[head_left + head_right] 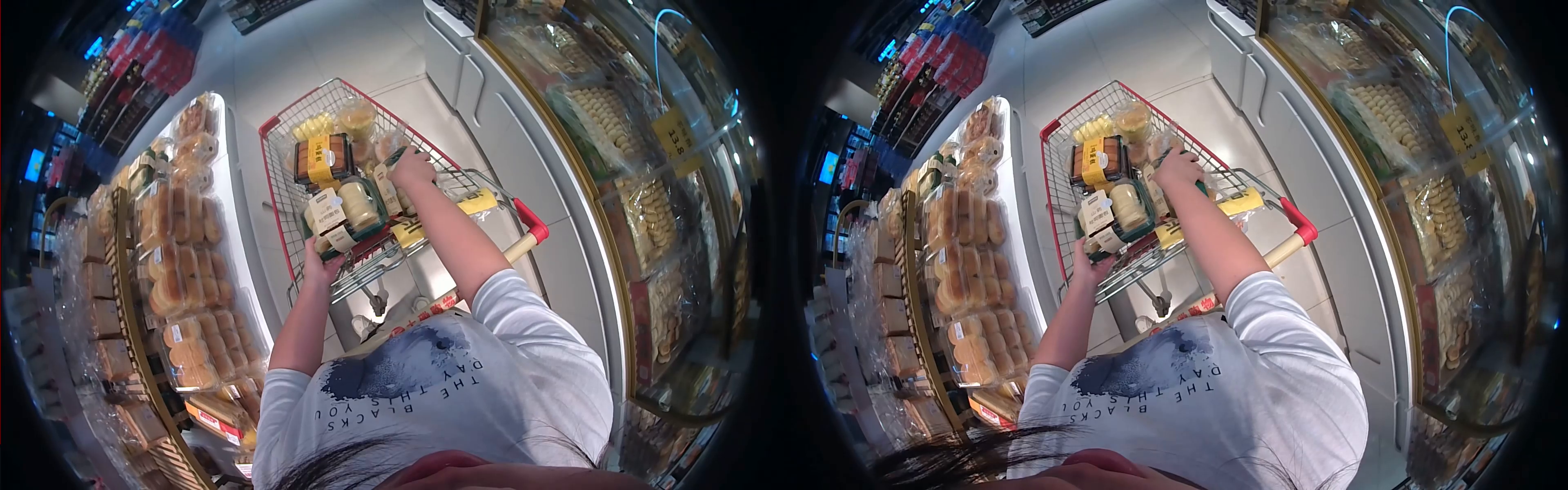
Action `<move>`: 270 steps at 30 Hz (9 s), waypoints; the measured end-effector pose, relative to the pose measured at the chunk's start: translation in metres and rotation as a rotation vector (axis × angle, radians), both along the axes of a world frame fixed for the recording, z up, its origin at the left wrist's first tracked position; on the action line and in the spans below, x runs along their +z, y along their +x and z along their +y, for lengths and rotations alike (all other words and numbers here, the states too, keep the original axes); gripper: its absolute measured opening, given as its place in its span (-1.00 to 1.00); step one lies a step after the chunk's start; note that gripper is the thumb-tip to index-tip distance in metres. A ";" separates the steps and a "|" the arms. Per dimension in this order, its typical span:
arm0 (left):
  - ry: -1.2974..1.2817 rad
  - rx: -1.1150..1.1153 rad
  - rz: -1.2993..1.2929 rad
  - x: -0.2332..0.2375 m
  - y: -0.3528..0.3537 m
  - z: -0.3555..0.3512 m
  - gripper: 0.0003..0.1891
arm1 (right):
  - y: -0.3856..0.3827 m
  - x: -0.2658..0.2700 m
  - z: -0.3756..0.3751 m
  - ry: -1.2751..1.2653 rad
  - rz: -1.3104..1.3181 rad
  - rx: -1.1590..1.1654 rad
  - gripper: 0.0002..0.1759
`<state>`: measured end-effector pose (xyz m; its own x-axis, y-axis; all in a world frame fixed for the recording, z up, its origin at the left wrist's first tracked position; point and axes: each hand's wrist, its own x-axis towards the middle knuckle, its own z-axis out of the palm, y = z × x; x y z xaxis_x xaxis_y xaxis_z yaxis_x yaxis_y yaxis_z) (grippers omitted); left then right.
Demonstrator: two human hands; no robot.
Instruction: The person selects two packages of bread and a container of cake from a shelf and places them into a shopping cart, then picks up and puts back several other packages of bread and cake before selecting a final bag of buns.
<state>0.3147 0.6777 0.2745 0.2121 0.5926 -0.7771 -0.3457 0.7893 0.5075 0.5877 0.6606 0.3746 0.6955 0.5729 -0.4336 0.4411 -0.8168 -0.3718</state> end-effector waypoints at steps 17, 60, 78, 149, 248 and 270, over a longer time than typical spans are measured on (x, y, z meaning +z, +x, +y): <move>0.150 0.101 -0.023 0.013 0.002 -0.007 -0.41 | 0.002 -0.009 0.000 0.123 -0.043 -0.015 -0.19; 0.282 -0.356 0.340 -0.044 -0.017 0.017 -0.23 | -0.008 -0.041 0.014 0.579 0.145 0.327 -0.62; 1.092 -0.728 1.357 0.020 0.020 -0.019 -0.53 | -0.015 0.021 -0.082 0.433 0.004 1.024 -0.64; 1.333 -0.806 1.378 0.032 0.114 0.365 -0.64 | 0.082 0.008 0.320 -0.071 -0.049 0.819 -0.64; 1.134 -0.674 1.337 -0.018 0.267 1.164 -0.47 | 0.267 -0.067 1.198 -0.065 -0.125 0.869 -0.72; 1.049 -0.627 1.437 -0.054 0.307 1.337 -0.48 | 0.297 -0.097 1.395 -0.100 -0.050 1.042 -0.66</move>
